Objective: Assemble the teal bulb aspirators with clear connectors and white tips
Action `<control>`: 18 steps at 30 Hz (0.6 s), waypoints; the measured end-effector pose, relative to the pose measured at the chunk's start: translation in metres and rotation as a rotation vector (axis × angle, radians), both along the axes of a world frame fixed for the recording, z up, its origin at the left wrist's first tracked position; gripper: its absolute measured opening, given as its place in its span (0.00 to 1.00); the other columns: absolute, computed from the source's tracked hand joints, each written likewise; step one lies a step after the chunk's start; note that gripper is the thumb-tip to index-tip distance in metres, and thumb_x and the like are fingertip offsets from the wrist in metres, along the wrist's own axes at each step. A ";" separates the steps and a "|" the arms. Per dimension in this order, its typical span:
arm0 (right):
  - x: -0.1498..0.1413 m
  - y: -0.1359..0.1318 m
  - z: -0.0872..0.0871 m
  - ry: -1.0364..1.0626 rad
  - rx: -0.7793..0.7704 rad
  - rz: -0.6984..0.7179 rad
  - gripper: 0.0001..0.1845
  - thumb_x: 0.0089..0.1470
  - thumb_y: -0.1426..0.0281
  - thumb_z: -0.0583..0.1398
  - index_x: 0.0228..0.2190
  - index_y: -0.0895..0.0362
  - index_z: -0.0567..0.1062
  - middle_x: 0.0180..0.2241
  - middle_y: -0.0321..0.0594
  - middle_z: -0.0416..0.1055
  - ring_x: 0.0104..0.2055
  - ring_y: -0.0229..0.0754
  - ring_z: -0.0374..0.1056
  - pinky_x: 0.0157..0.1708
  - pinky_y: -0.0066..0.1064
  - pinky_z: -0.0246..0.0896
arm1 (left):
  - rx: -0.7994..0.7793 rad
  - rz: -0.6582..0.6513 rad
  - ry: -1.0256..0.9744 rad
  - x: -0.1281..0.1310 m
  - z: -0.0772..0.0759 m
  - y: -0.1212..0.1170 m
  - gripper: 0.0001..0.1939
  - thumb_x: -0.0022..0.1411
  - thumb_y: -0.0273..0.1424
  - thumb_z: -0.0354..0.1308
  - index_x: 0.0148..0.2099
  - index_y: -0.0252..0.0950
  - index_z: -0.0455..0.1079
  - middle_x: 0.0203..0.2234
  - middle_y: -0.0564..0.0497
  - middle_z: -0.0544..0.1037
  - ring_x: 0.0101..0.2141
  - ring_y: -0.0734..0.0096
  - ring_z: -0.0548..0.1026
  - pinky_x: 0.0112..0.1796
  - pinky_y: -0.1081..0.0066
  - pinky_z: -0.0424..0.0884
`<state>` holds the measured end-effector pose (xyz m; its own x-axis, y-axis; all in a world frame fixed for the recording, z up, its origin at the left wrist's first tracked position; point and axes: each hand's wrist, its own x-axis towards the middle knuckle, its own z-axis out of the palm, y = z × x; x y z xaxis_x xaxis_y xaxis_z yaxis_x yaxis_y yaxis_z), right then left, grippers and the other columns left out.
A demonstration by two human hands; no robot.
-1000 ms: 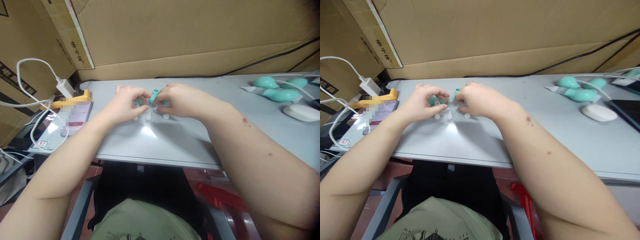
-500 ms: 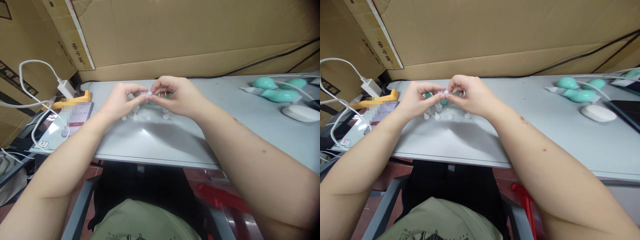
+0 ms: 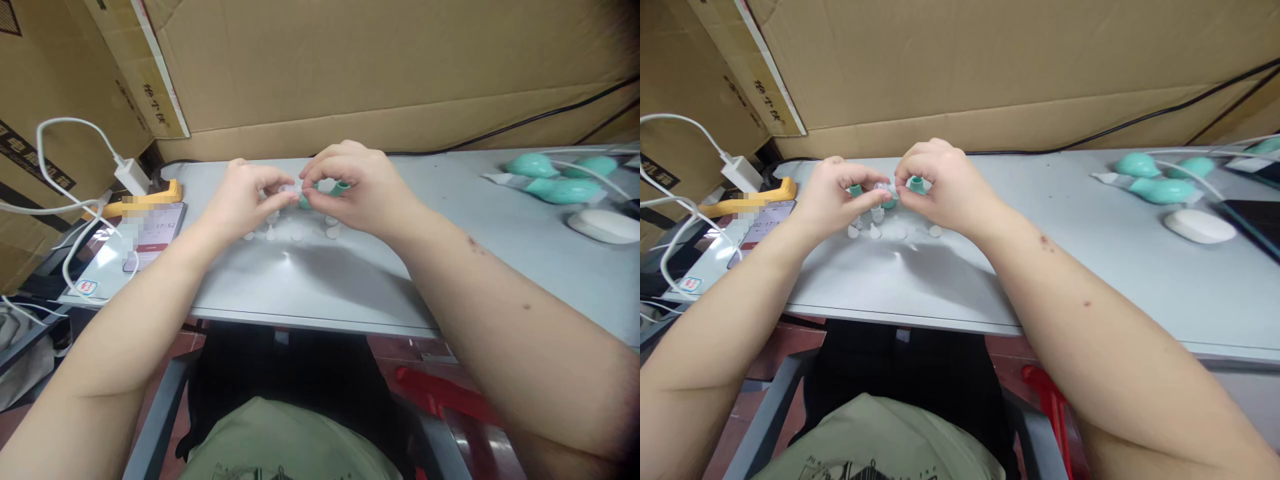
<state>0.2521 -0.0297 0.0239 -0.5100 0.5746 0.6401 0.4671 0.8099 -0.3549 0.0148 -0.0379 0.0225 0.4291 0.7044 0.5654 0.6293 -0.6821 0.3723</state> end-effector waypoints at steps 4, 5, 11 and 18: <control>0.001 0.006 -0.007 0.004 0.092 0.035 0.08 0.66 0.64 0.65 0.32 0.49 0.80 0.42 0.42 0.83 0.46 0.53 0.75 0.53 0.52 0.71 | 0.046 0.012 0.078 -0.001 -0.002 0.001 0.08 0.71 0.38 0.66 0.46 0.41 0.83 0.35 0.52 0.86 0.38 0.64 0.81 0.59 0.50 0.67; 0.001 0.006 -0.007 -0.009 0.100 0.043 0.09 0.66 0.64 0.64 0.32 0.49 0.79 0.42 0.42 0.83 0.45 0.52 0.75 0.53 0.51 0.71 | 0.062 0.011 0.090 -0.001 -0.003 0.001 0.08 0.71 0.38 0.66 0.46 0.41 0.83 0.35 0.53 0.86 0.38 0.64 0.80 0.59 0.50 0.66; 0.001 0.008 -0.008 -0.065 0.096 0.051 0.08 0.67 0.64 0.63 0.33 0.50 0.78 0.41 0.42 0.82 0.43 0.51 0.74 0.53 0.51 0.70 | 0.092 -0.001 0.142 -0.002 -0.006 0.004 0.07 0.72 0.38 0.65 0.45 0.43 0.82 0.34 0.54 0.85 0.38 0.62 0.78 0.59 0.48 0.63; 0.000 0.010 -0.009 -0.082 0.090 0.039 0.10 0.69 0.64 0.61 0.33 0.51 0.77 0.42 0.44 0.80 0.44 0.51 0.73 0.53 0.51 0.68 | 0.070 0.031 0.123 0.000 -0.004 0.001 0.08 0.72 0.38 0.64 0.43 0.41 0.82 0.33 0.54 0.85 0.36 0.65 0.77 0.60 0.48 0.62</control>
